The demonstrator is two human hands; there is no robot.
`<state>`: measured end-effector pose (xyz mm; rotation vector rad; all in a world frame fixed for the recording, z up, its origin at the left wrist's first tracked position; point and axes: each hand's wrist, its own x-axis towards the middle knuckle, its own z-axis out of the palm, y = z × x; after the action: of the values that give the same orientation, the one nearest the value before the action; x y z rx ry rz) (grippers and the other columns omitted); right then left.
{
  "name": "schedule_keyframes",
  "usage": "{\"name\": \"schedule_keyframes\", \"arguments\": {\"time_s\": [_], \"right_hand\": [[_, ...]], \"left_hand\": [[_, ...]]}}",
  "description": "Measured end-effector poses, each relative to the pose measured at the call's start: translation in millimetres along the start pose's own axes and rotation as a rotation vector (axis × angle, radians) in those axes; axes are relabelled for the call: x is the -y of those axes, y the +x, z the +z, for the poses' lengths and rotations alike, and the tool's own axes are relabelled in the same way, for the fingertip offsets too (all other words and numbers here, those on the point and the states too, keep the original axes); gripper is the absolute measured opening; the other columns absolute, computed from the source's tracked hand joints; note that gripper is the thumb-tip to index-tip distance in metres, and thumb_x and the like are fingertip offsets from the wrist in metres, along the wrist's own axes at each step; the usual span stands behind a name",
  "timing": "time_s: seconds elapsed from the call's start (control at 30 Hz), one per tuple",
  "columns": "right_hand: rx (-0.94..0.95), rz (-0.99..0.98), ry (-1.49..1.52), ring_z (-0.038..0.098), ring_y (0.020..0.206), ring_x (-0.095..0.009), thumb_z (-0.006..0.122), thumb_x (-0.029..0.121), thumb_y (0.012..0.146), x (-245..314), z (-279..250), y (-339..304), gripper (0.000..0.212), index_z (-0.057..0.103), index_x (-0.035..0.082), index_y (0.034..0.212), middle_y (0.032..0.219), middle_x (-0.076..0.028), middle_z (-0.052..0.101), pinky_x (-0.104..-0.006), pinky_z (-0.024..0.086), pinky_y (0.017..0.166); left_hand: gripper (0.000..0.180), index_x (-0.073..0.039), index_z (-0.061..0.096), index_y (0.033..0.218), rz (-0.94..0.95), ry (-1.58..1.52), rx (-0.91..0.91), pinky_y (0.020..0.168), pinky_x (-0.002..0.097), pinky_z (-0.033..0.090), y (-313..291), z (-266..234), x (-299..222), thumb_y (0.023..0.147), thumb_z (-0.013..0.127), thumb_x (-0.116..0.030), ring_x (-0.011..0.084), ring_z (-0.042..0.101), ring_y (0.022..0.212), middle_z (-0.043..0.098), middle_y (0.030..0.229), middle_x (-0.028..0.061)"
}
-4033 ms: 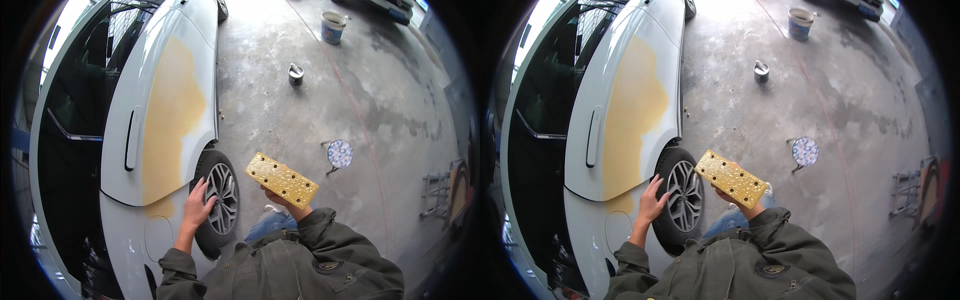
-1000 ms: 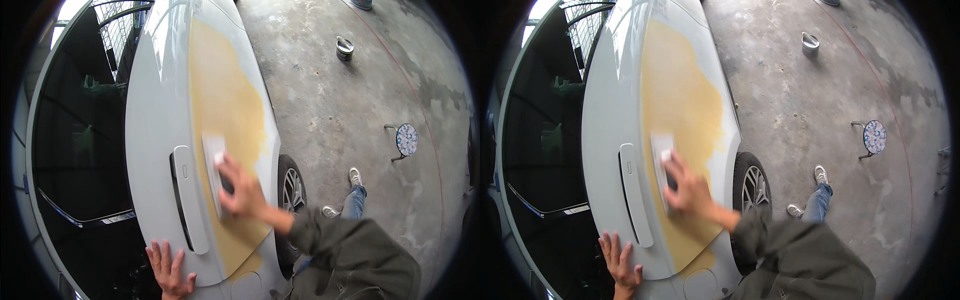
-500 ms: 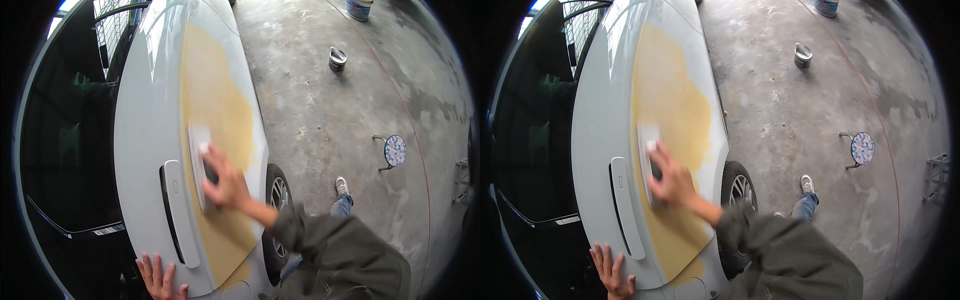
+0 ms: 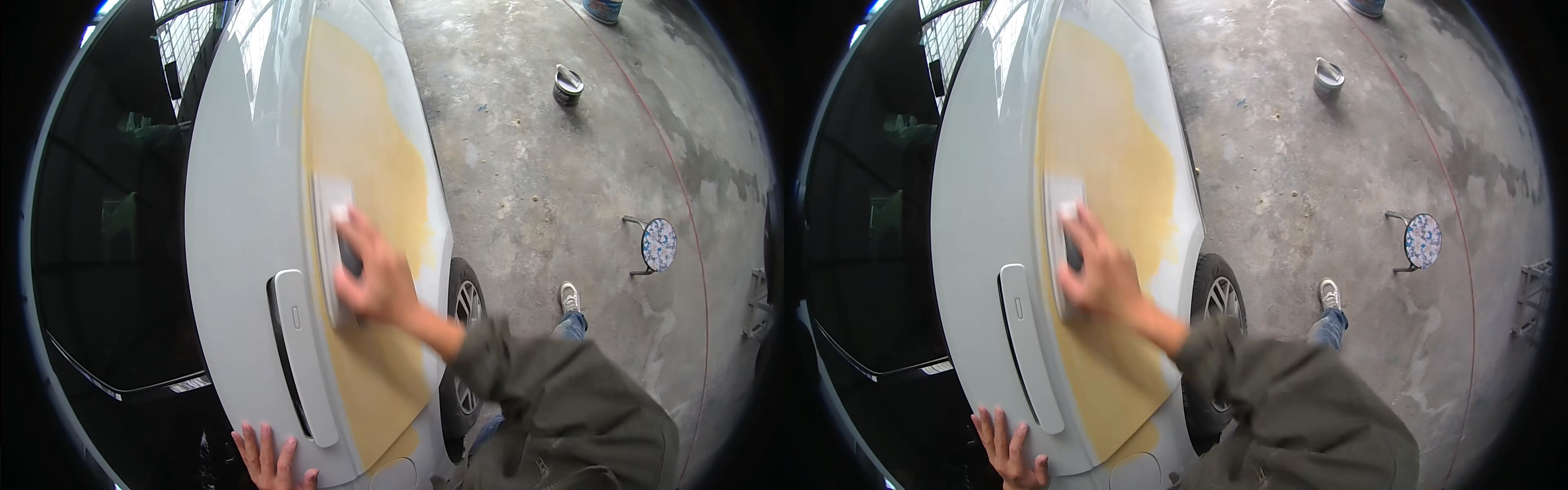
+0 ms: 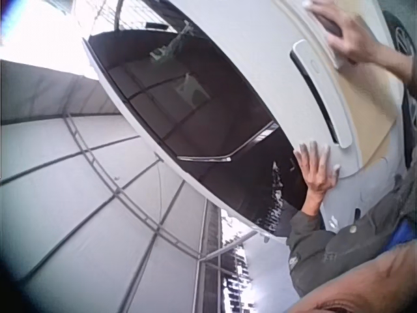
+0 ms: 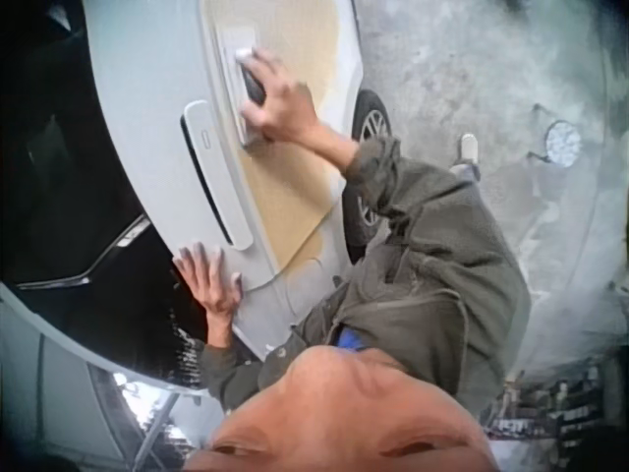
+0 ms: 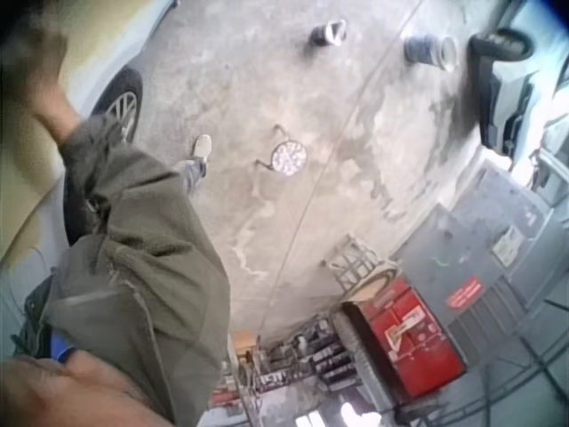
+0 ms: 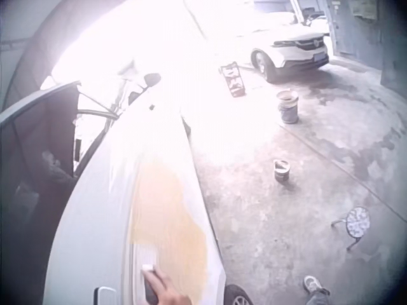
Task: The person sands a large beige patch on the side panel of a white car using a handheld sanding block. They move the block in consistent strokes across the surface, occasionally pausing to feel the texture with their hand.
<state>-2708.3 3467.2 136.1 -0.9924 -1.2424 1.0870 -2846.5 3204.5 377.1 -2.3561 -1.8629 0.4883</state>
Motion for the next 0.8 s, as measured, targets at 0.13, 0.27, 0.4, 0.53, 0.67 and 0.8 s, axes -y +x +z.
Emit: {"name": "schedule_keyframes", "arguments": {"time_s": [0.13,0.27,0.4,0.53,0.67,0.8], "right_hand": [[0.042,-0.003,-0.006,0.067,0.113,-0.044,0.067,0.023,0.079,25,-18,-74,0.065,0.057,0.010,0.142,0.150,-0.027,0.048,-0.0483,0.059,0.088],[-0.037,-0.022,-0.034,0.066,0.110,-0.046,0.062,0.024,0.082,-9,5,83,0.057,0.061,0.006,0.136,0.141,-0.028,0.056,-0.0505,0.055,0.094],[-0.077,0.075,-0.019,0.065,0.111,-0.042,0.060,0.028,0.084,-13,-14,148,0.058,0.058,0.006,0.138,0.140,-0.024,0.058,-0.0495,0.052,0.096],[0.018,0.040,-0.046,0.067,0.106,-0.045,0.064,0.024,0.081,13,-11,-25,0.062,0.057,0.009,0.141,0.148,-0.026,0.050,-0.0500,0.058,0.084],[-0.004,-0.020,-0.051,0.068,0.109,-0.044,0.064,0.023,0.081,14,-13,-41,0.062,0.058,0.011,0.141,0.149,-0.028,0.049,-0.0485,0.059,0.085],[-0.044,0.059,-0.007,0.065,0.112,-0.040,0.060,0.029,0.084,-17,5,152,0.055,0.062,0.005,0.133,0.130,-0.021,0.065,-0.0477,0.054,0.094]], "left_hand": [[0.054,-0.002,0.064,0.130,0.035,0.026,-0.010,0.120,0.0682,0.020,-4,2,3,0.098,0.055,-0.045,0.0533,0.034,0.146,0.049,0.150,0.0285],[0.056,-0.001,0.064,0.128,0.007,0.033,-0.004,0.119,0.0696,0.021,-10,0,6,0.099,0.052,-0.048,0.0542,0.034,0.145,0.049,0.149,0.0290],[0.051,-0.003,0.066,0.131,0.032,-0.032,-0.056,0.120,0.0666,0.022,9,6,0,0.097,0.059,-0.041,0.0522,0.036,0.145,0.051,0.148,0.0273],[0.052,-0.003,0.066,0.131,0.005,-0.001,-0.044,0.120,0.0674,0.022,-2,5,1,0.097,0.058,-0.042,0.0531,0.037,0.144,0.052,0.148,0.0278],[0.053,-0.003,0.066,0.131,0.037,-0.004,-0.069,0.120,0.0678,0.022,-2,4,1,0.098,0.057,-0.043,0.0538,0.037,0.144,0.052,0.147,0.0283],[0.053,-0.003,0.066,0.131,0.020,0.021,-0.040,0.120,0.0677,0.022,-6,-3,-3,0.098,0.057,-0.042,0.0538,0.037,0.144,0.053,0.147,0.0283]]}}
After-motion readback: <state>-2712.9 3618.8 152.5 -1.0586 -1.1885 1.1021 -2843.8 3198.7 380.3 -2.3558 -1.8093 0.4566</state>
